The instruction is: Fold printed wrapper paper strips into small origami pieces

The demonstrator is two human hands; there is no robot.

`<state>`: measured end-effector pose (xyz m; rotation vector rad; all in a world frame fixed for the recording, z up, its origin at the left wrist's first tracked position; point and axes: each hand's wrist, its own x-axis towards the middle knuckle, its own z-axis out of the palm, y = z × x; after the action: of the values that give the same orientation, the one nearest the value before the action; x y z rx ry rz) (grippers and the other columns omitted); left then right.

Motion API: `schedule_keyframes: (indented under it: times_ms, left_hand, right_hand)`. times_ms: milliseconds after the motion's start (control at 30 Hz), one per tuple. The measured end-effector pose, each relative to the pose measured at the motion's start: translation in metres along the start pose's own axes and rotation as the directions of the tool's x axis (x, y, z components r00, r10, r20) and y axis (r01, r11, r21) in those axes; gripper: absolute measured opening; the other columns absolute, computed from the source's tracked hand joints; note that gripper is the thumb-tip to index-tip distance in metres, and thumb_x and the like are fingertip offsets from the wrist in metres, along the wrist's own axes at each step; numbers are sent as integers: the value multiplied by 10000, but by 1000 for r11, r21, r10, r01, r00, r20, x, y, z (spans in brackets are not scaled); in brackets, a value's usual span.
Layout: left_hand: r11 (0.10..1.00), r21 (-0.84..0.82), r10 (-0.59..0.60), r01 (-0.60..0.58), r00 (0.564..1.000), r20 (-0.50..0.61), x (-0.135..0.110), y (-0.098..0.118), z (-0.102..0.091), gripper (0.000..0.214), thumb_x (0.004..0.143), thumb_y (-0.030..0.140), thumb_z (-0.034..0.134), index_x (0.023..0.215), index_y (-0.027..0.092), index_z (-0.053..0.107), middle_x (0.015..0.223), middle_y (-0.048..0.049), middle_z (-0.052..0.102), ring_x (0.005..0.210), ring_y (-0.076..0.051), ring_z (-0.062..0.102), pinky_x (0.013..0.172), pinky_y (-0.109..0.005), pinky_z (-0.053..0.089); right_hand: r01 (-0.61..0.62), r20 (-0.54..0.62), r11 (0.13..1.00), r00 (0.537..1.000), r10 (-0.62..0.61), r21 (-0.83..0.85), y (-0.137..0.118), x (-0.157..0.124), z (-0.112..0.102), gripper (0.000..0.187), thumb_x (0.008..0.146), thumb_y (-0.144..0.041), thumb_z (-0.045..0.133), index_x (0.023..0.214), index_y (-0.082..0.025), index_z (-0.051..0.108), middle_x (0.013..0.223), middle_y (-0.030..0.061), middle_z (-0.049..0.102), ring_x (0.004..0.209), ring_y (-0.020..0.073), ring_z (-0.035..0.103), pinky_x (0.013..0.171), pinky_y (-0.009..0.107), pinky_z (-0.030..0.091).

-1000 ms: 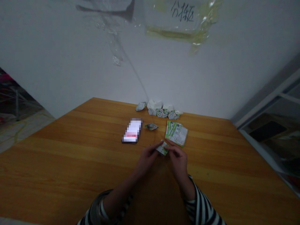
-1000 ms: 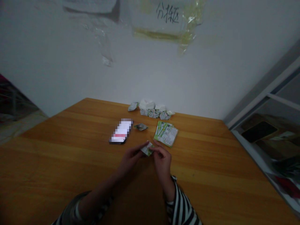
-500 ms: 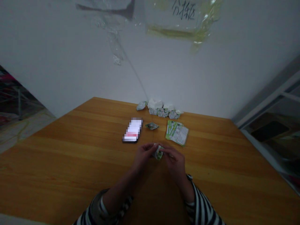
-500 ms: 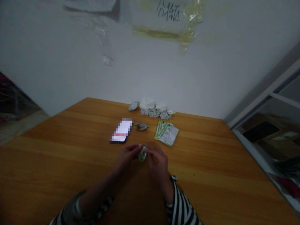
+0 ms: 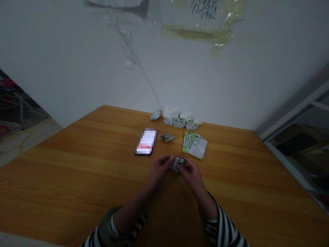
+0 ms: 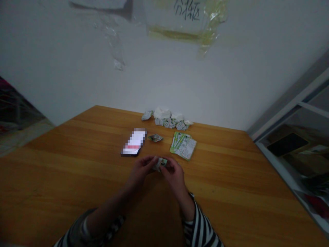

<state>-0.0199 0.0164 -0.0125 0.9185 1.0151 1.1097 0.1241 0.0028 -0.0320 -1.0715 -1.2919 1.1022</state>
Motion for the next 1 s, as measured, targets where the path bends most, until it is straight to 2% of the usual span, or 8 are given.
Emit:
schedule_keyframes:
  times_ms: [167,267,367,533,667,767,900,1000]
  left_hand:
    - [997,-61,57,-45,976,209,-2,5,3,480,656,257,764,1100,144,623,1046,-109,711,925,-248,664,804,-343,517]
    - [996,-64,69,-58,977,200,-2,8,2,473,692,244,733,1133,145,594,1007,-108,724,880,-231,678,787,-343,524]
    - [997,-48,64,-56,982,180,-3,9,0,442,690,247,728,1102,138,610,991,-115,726,882,-237,680,775,-348,529]
    - [995,3,101,-103,981,166,-3,7,2,353,687,226,720,1023,140,657,939,-103,737,896,-264,677,811,-384,516]
    - [990,20,132,-136,980,148,-1,3,4,353,649,154,733,996,137,668,991,-123,723,939,-292,664,862,-415,489]
    - [987,65,140,-149,982,130,2,0,2,388,591,108,757,969,127,671,991,-130,721,941,-297,661,884,-425,475]
    - [974,134,166,-181,979,115,5,-2,-5,377,614,150,754,983,139,676,983,-92,724,927,-284,658,859,-398,492]
    - [966,158,192,-203,978,84,5,-3,-7,336,646,202,742,974,150,688,961,-70,731,903,-274,662,858,-392,496]
  right_hand:
    - [-123,123,979,987,103,163,-5,2,-9,422,810,-417,599,1174,-204,590,868,39,715,740,203,675,628,315,565]
    - [-190,239,963,960,143,190,-8,1,-14,524,760,-352,664,1250,-225,528,902,32,704,686,180,671,573,289,569]
    - [-208,305,963,941,149,172,-12,-2,-15,483,701,-243,698,1170,-231,584,983,26,681,756,182,663,590,283,579]
    - [-140,169,978,979,113,154,-3,0,-9,448,632,-198,720,1070,-219,630,944,20,698,791,206,668,603,302,581]
    - [-125,49,966,992,117,228,6,3,-5,436,673,-281,728,1088,-208,617,934,50,727,839,232,689,733,374,568]
    - [-127,87,968,990,110,215,7,2,-6,398,711,-353,712,1070,-198,637,972,73,725,876,247,686,777,398,556]
    - [-158,167,965,978,124,210,4,-2,-6,447,826,-451,572,1204,-213,580,1144,89,661,990,249,652,801,411,551]
    - [-124,166,976,982,94,180,5,-3,-2,492,792,-435,624,1236,-234,557,1175,70,650,1026,246,638,872,426,519]
